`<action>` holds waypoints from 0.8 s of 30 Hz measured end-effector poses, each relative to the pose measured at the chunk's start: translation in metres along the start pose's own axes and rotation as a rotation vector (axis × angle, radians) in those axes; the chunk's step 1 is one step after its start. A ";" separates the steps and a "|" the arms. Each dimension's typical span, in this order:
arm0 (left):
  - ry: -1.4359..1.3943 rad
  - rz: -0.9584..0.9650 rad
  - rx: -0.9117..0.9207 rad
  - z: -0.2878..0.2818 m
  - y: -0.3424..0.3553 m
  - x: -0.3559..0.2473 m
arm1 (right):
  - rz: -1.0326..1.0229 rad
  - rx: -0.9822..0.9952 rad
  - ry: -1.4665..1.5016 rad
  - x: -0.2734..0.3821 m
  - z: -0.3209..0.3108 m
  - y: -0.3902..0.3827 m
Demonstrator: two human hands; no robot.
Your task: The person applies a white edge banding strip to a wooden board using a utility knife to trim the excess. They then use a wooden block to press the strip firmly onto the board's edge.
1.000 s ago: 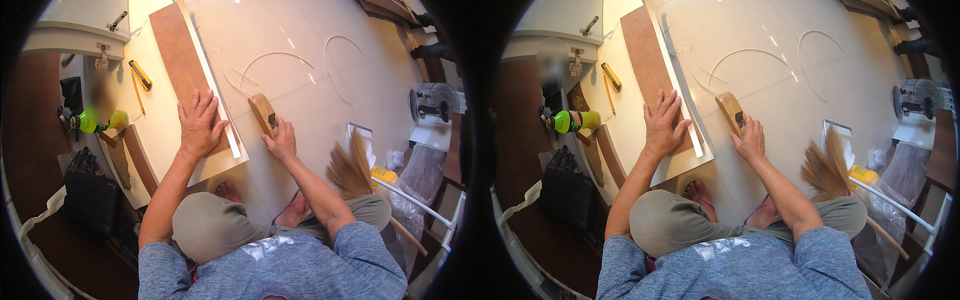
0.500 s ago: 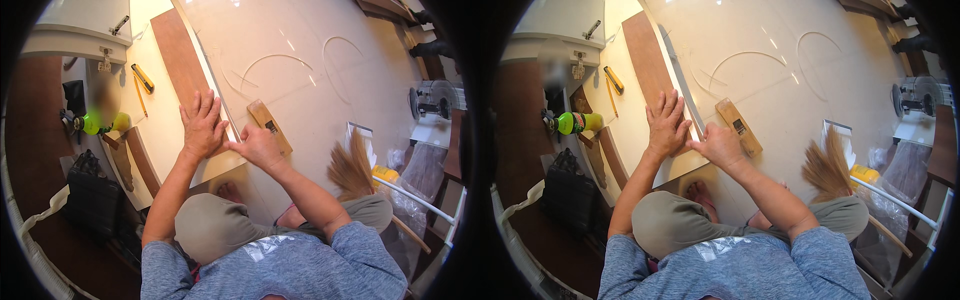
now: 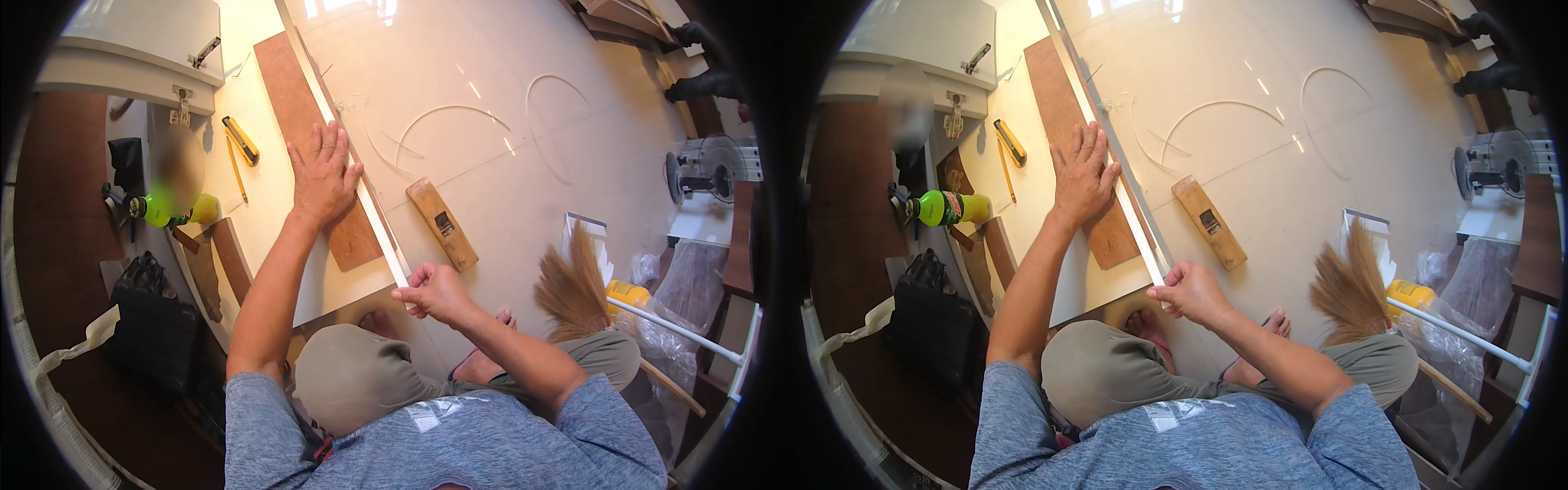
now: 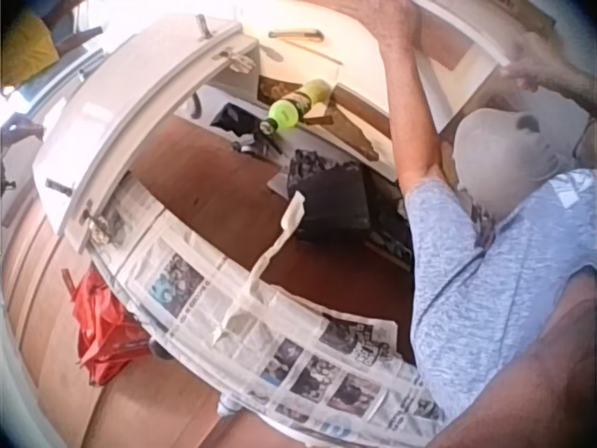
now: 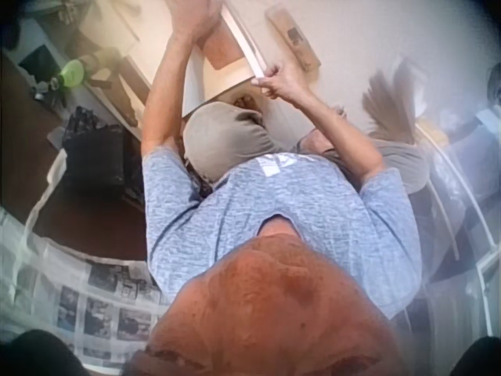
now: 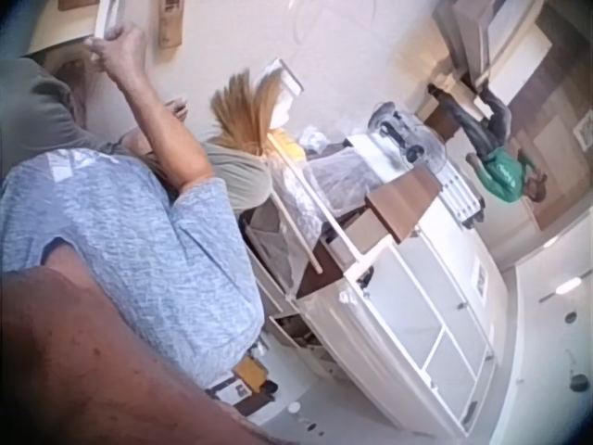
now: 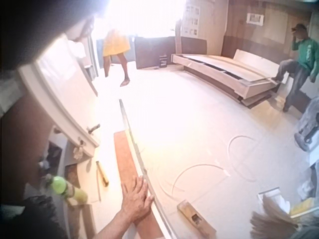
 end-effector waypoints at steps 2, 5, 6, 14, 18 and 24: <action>0.000 -0.001 0.041 -0.002 0.011 0.010 | 0.035 0.014 -0.002 -0.007 -0.002 -0.005; -0.051 -0.010 0.095 -0.007 0.023 0.036 | 0.094 0.057 -0.045 -0.013 -0.001 -0.015; -0.064 -0.012 0.119 -0.011 0.028 0.042 | 0.113 0.074 -0.060 -0.018 -0.002 -0.019; -0.084 -0.007 0.183 -0.024 0.037 0.053 | 0.179 0.151 0.108 -0.053 -0.014 -0.041; -0.062 -0.012 0.168 -0.028 0.039 0.045 | 0.203 0.134 0.096 -0.072 -0.024 -0.042; -0.113 0.028 0.131 -0.016 0.041 0.046 | 0.237 0.163 0.078 -0.087 -0.032 -0.037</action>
Point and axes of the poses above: each hand's wrist, its own y-axis towards the middle knuckle, its own z-axis out of the palm, x = y × z, the point moved 1 cm from there along y, towards the middle knuckle, and after that the axes turned 9 degrees about z, right-handed, at the moved point
